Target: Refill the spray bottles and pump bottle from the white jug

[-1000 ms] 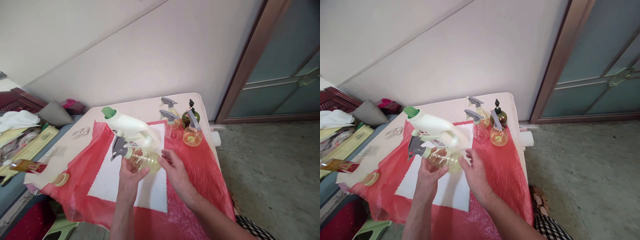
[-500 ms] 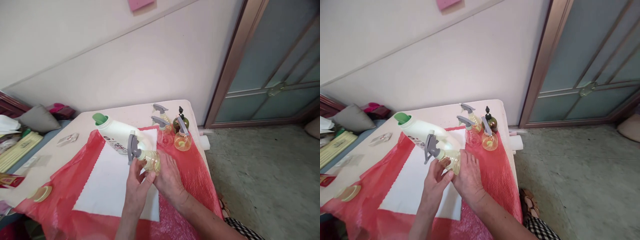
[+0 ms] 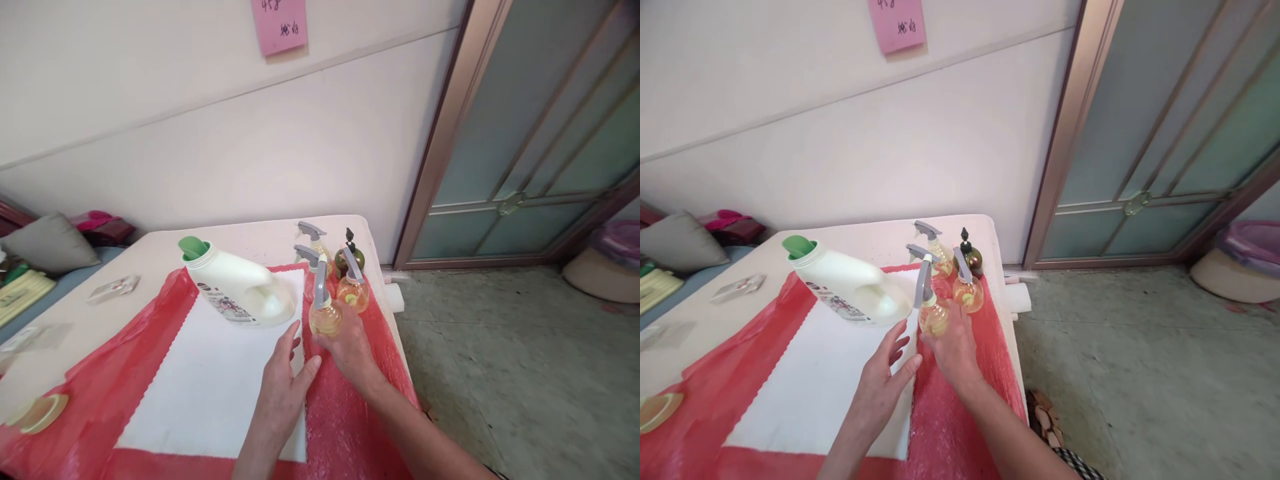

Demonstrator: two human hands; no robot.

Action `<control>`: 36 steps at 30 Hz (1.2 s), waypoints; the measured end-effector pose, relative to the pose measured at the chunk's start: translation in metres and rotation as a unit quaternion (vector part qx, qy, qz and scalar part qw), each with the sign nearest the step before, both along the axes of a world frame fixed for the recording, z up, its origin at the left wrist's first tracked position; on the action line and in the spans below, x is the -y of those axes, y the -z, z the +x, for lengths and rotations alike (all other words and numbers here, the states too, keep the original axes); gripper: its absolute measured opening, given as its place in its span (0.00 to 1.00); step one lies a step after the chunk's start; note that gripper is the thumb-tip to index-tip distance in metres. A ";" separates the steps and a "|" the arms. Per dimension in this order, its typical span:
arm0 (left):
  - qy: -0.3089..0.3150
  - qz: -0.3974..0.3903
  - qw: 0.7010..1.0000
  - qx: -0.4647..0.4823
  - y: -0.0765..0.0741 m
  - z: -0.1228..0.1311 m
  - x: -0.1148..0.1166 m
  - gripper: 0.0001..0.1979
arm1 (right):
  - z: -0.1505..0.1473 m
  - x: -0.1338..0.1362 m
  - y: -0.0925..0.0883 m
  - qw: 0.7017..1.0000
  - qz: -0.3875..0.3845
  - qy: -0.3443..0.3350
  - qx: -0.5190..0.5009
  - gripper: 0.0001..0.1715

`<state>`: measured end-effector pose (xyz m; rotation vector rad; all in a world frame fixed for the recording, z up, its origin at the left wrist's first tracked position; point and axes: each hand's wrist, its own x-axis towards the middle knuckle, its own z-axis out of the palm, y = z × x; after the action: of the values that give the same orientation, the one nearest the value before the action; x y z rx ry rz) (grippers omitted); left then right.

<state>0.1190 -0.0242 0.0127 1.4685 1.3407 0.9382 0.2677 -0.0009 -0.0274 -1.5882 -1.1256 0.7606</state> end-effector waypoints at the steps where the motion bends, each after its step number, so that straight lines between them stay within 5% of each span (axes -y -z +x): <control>1: 0.001 -0.003 1.000 -0.005 0.000 0.000 0.000 0.30 | 0.003 -0.002 0.003 1.000 0.002 0.000 -0.012 0.39; 7: 0.019 -0.006 0.999 -0.032 -0.004 0.000 0.000 0.26 | 0.013 -0.008 0.016 0.998 0.022 -0.010 -0.057 0.36; 21: 0.030 0.015 0.999 -0.033 0.000 -0.004 -0.001 0.22 | 0.017 0.000 0.009 0.999 0.018 -0.003 -0.043 0.34; 29: 0.055 0.017 0.995 -0.080 0.001 -0.006 0.000 0.21 | 0.019 0.008 -0.008 0.995 0.015 0.077 0.057 0.35; 36: 0.071 0.010 0.993 -0.098 0.001 -0.007 0.001 0.23 | 0.019 0.001 -0.007 0.980 0.039 0.053 0.189 0.30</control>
<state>0.1120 -0.0253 0.0121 1.6840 1.3486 0.7322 0.2865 -0.0021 -0.0206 -1.7546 -1.3094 0.3465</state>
